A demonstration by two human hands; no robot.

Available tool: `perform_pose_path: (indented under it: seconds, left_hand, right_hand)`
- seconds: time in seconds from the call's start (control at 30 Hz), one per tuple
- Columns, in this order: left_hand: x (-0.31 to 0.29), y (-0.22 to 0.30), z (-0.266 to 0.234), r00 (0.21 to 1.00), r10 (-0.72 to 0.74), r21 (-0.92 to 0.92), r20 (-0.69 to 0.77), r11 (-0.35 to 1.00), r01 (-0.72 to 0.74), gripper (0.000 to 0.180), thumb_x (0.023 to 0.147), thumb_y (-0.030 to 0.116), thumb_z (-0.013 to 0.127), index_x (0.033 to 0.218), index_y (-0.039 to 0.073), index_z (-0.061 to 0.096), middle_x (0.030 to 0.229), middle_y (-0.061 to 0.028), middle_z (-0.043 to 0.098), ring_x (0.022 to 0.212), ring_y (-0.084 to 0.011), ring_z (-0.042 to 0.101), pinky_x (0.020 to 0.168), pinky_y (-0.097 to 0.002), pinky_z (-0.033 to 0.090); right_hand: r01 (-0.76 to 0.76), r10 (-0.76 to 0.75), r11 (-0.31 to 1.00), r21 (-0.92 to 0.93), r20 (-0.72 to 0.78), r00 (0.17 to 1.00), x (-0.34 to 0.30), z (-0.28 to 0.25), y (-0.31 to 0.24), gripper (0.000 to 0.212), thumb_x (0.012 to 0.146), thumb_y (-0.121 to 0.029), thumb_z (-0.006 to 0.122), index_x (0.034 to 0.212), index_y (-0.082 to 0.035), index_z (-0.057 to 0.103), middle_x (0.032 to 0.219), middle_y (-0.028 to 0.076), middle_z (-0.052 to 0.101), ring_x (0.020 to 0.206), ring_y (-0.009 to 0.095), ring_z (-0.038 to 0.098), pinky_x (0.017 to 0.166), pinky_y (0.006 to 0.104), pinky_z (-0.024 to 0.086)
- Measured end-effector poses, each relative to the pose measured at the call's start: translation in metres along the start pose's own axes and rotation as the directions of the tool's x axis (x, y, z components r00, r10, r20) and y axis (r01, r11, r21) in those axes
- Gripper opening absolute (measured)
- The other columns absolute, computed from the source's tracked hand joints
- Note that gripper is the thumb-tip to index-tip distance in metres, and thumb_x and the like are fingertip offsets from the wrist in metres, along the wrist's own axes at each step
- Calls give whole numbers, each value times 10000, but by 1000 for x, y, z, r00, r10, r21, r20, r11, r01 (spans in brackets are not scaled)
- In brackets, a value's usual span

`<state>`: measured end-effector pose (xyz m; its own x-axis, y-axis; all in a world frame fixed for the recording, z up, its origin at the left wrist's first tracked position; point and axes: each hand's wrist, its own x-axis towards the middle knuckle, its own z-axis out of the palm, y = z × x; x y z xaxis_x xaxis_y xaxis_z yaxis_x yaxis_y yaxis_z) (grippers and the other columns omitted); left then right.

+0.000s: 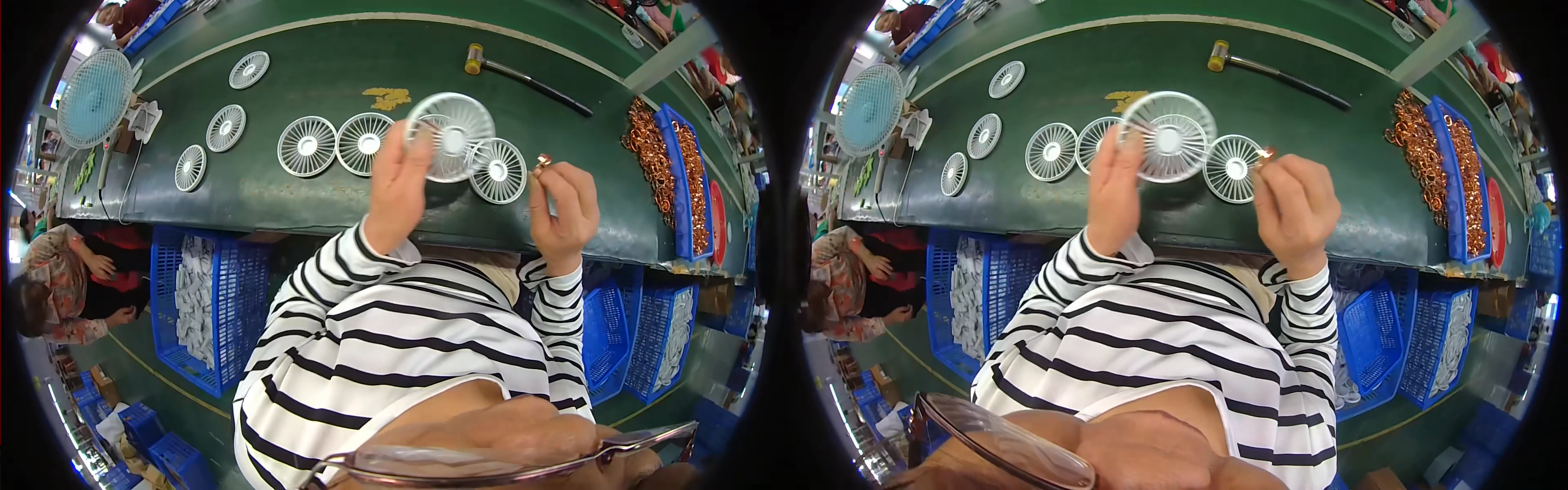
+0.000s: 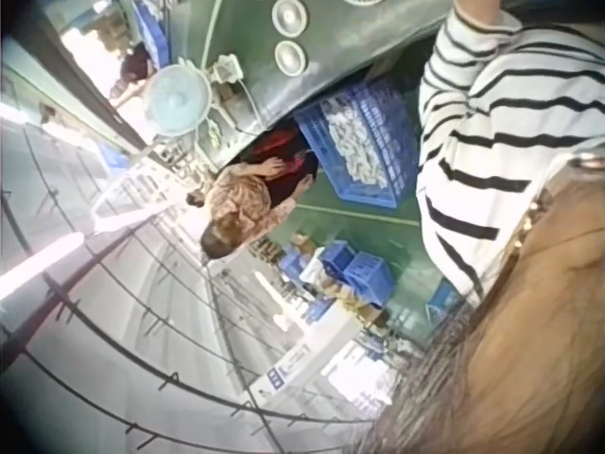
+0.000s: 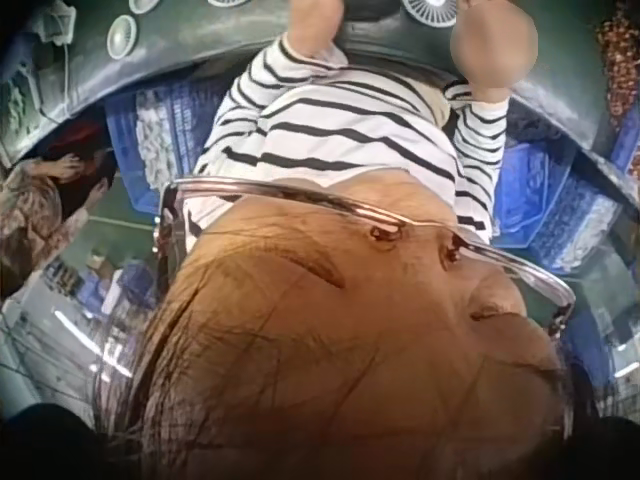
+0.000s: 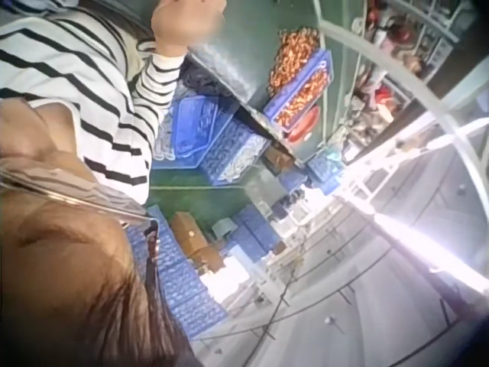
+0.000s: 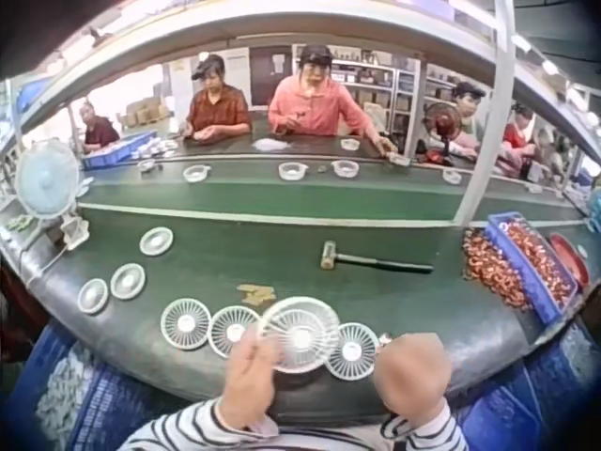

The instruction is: Assembling fan covers by manually inserting components and securing them with a mallet on an assembly line.

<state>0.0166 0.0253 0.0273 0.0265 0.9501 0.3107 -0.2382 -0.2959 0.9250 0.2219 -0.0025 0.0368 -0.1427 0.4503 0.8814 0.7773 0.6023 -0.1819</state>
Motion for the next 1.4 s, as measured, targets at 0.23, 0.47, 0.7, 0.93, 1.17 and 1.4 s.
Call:
perform_pose_path:
  seconds: [0.23,0.47,0.7,0.93,1.17,1.4]
  left_hand:
    - [-4,-16,22,991,-49,-117,124,991,63,276,1025,230,445,1140,-7,529,937,-35,581,851,-82,515,760,-230,438]
    - [-13,-25,29,988,25,141,151,989,-46,258,864,17,537,1112,-2,467,922,-89,588,777,-131,547,711,-273,461]
    - [-18,-37,32,985,-32,-133,167,990,55,221,881,-8,547,1072,7,438,987,-53,541,876,-94,512,781,-252,443]
    - [-22,-40,32,981,-40,-14,188,999,43,222,901,-1,575,1061,3,421,975,-52,520,834,-86,505,737,-233,448]
    - [-12,-9,22,865,-277,-266,418,873,408,487,856,-28,545,1308,-35,362,1217,-114,538,1088,-162,566,947,-295,456]
    - [-27,10,12,657,-354,-170,665,786,595,472,922,113,631,1334,9,426,1131,-35,569,992,-82,560,877,-247,472]
  right_hand:
    - [47,-51,994,94,50,997,7,17,-20,238,674,6,765,883,-39,661,849,71,626,705,249,608,599,333,501]
    - [-136,127,990,30,208,970,8,23,-24,124,790,-49,650,902,-39,600,788,104,569,691,298,550,588,378,457]
    - [-233,232,972,-11,169,958,-4,28,-30,105,808,-55,657,884,-29,590,805,128,588,729,332,571,616,404,473]
    - [-295,294,955,-18,146,944,-7,25,-32,93,809,-65,660,861,-33,591,799,101,586,702,309,568,608,396,467]
    - [-188,196,980,-58,195,961,-11,7,-24,241,797,-191,702,1028,-123,697,1182,1,648,1245,271,494,1062,482,285]
    - [-83,-93,931,357,450,888,-11,-31,-18,261,811,-210,716,1058,-126,705,1219,20,641,1317,306,438,1086,478,295]
